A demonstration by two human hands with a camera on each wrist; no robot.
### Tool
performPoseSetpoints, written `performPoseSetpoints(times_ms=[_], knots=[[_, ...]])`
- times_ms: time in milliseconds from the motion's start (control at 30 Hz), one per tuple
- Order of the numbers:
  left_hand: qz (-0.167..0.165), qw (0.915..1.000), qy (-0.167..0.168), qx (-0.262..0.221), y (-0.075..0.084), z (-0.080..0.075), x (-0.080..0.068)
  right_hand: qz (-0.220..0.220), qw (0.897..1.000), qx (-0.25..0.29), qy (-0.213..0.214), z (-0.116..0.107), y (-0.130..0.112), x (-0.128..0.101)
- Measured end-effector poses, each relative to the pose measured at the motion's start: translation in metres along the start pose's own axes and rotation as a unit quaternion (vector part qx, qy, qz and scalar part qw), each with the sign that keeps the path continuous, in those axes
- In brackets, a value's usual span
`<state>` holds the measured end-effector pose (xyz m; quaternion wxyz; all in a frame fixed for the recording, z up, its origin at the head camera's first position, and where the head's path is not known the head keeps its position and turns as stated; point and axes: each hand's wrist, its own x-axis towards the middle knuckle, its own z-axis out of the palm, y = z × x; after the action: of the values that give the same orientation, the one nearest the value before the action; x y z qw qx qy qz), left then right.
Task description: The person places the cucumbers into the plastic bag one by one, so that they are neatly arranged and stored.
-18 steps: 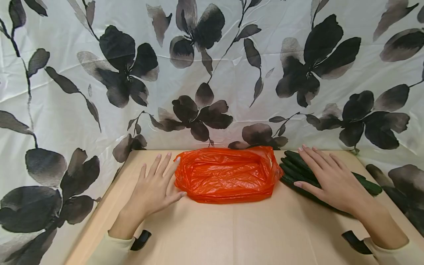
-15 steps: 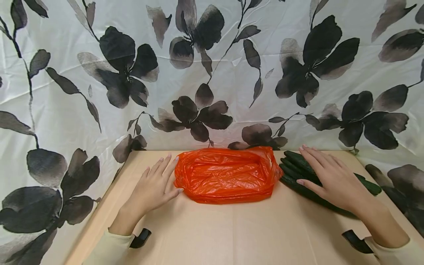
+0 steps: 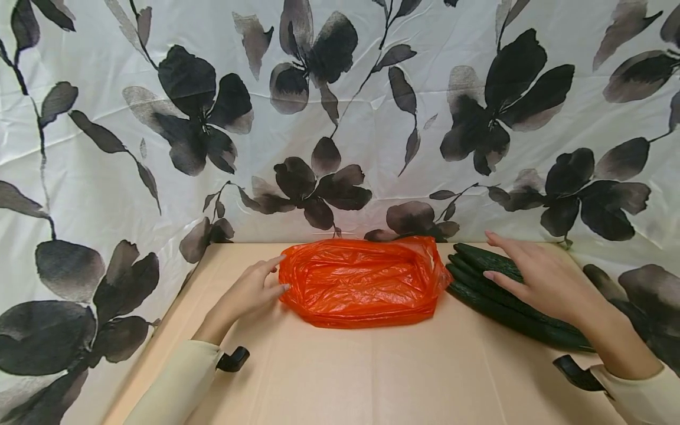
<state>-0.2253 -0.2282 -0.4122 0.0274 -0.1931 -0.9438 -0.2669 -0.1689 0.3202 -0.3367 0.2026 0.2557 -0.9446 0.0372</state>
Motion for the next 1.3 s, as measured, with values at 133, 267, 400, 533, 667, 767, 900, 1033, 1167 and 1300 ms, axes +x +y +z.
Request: performPoseSetpoints(times_ms=[133,267,400,533,667,767,900,1033,1167,1300], knots=[[-0.014,0.9994,-0.015,-0.03,-0.004,0.006,0.01,0.02,0.999,0.024,-0.028,0.001,0.01,0.005],[-0.033,0.9976,-0.024,-0.056,-0.006,0.01,0.018,0.043,0.996,0.045,-0.063,0.004,0.02,0.01],[-0.043,0.9961,-0.025,-0.073,-0.007,0.011,0.021,0.063,0.99,0.07,-0.109,0.005,0.029,0.014],[-0.053,0.9939,-0.026,-0.093,-0.009,0.011,0.022,0.074,0.983,0.085,-0.143,0.01,0.042,0.016],[-0.066,0.9916,-0.029,-0.108,-0.01,0.01,0.022,0.067,0.981,0.096,-0.153,0.016,0.056,0.015],[-0.067,0.9914,-0.031,-0.108,-0.011,0.01,0.023,0.057,0.98,0.105,-0.16,0.021,0.067,0.014],[-0.058,0.9918,-0.032,-0.109,-0.013,0.009,0.023,0.055,0.975,0.118,-0.178,0.027,0.076,0.011],[-0.053,0.9917,-0.034,-0.112,-0.015,0.009,0.021,0.06,0.971,0.121,-0.198,0.032,0.082,0.007],[-0.053,0.9913,-0.034,-0.115,-0.016,0.009,0.02,0.057,0.972,0.112,-0.2,0.036,0.082,0.001],[-0.048,0.9911,-0.034,-0.12,-0.017,0.008,0.019,0.06,0.972,0.112,-0.198,0.039,0.079,-0.005]])
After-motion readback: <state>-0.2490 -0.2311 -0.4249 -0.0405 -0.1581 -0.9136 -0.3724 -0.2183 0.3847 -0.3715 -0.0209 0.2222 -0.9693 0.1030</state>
